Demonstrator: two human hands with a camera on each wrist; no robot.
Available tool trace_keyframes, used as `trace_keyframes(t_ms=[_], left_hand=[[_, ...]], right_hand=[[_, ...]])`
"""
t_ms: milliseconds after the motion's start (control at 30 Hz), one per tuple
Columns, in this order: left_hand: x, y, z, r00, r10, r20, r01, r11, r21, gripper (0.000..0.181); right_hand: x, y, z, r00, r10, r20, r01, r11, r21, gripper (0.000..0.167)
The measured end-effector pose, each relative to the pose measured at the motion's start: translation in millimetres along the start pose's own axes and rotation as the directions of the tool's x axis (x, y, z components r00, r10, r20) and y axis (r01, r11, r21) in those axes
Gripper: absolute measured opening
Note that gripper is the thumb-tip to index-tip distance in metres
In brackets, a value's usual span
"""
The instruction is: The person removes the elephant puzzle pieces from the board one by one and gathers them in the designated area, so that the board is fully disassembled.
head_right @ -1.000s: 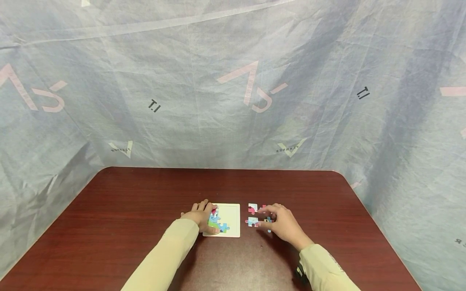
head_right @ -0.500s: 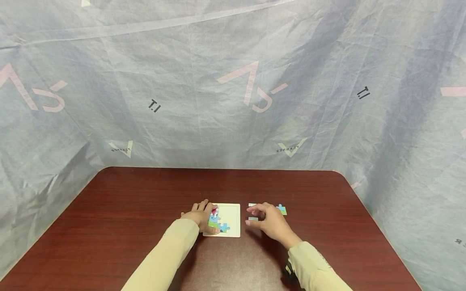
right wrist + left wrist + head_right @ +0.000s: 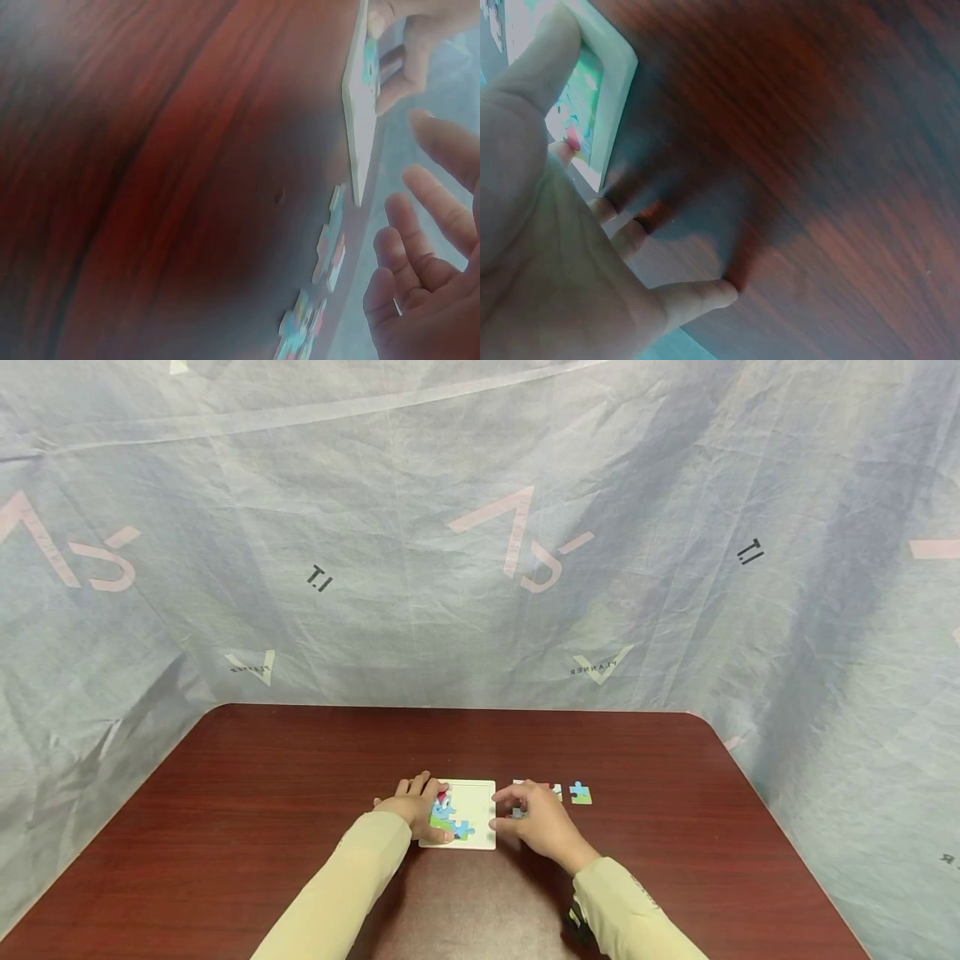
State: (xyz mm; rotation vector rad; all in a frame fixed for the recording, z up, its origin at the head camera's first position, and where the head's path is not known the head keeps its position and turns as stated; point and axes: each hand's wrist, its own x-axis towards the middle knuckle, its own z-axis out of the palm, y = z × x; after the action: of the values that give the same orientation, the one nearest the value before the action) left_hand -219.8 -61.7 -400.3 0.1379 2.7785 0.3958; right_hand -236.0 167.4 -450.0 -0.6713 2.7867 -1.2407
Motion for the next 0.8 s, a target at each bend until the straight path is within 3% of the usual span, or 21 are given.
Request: trace_keyframes(t_ms=[167,500,800], left_hand=[[3.3,-1.7,2.8,1.000,-0.001,0.000,0.001,1.000,0.002,0.075],[25.4,-13.3,19.6,1.000,0.000,-0.005,0.000,1.000,0.010,0.080],[40.3,-20.6,33.2,1.000,-0.004,-0.011,0.004,0.999,0.037,0.085]], right_hand=[[2.0,-5.4,7.3,1.000,-0.009,-0.001,0.009,1.000,-0.007,0.028],[4.4,-15.9,19.5,1.000,-0.013,0.008,0.013,0.999,-0.035,0.023],[8.7,-23.0,30.6,0.998,-0.063,0.015,0.065,0.988,-0.141,0.024]])
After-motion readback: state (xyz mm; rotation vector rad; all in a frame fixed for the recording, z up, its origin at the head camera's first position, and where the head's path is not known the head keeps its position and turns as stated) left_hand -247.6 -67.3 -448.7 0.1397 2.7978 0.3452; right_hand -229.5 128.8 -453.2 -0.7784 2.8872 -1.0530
